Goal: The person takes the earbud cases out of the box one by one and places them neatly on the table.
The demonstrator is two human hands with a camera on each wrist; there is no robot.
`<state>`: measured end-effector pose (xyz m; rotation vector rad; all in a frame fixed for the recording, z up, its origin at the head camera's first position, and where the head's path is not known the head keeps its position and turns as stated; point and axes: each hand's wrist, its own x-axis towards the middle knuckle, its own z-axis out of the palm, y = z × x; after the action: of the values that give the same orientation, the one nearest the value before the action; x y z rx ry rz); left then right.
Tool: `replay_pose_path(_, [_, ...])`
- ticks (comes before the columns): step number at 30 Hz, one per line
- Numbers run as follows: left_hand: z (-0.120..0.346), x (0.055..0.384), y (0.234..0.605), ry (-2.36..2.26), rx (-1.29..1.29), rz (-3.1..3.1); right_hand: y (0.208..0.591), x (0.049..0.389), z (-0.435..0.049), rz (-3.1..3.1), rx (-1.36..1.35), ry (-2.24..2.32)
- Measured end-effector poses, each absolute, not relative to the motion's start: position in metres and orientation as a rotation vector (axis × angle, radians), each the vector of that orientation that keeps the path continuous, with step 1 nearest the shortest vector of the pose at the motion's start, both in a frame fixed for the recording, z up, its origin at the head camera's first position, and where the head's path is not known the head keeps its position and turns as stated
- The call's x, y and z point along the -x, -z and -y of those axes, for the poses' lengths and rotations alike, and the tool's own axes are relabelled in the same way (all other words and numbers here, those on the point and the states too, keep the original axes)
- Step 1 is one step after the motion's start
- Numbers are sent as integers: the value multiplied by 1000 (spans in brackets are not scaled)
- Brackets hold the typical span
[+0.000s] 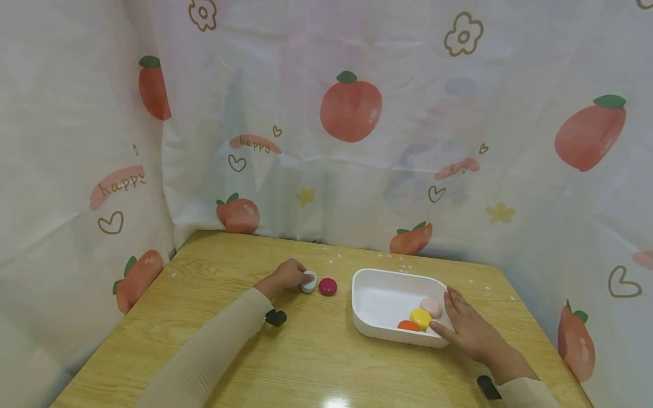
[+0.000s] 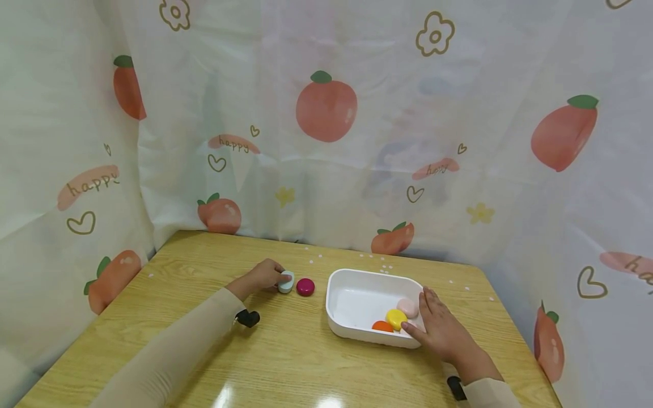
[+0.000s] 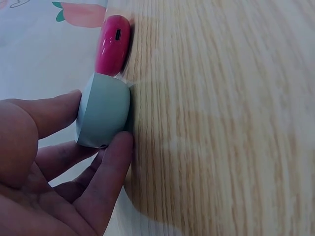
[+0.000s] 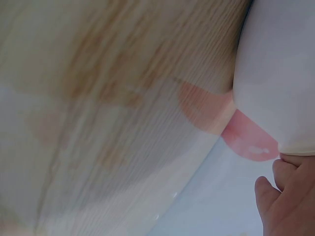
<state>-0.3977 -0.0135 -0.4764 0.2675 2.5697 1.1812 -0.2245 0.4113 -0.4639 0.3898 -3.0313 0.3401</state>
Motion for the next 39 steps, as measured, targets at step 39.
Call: replay_pose_path(39, [16, 397, 485, -1192, -274, -2629, 462, 222, -411, 3020, -399, -361])
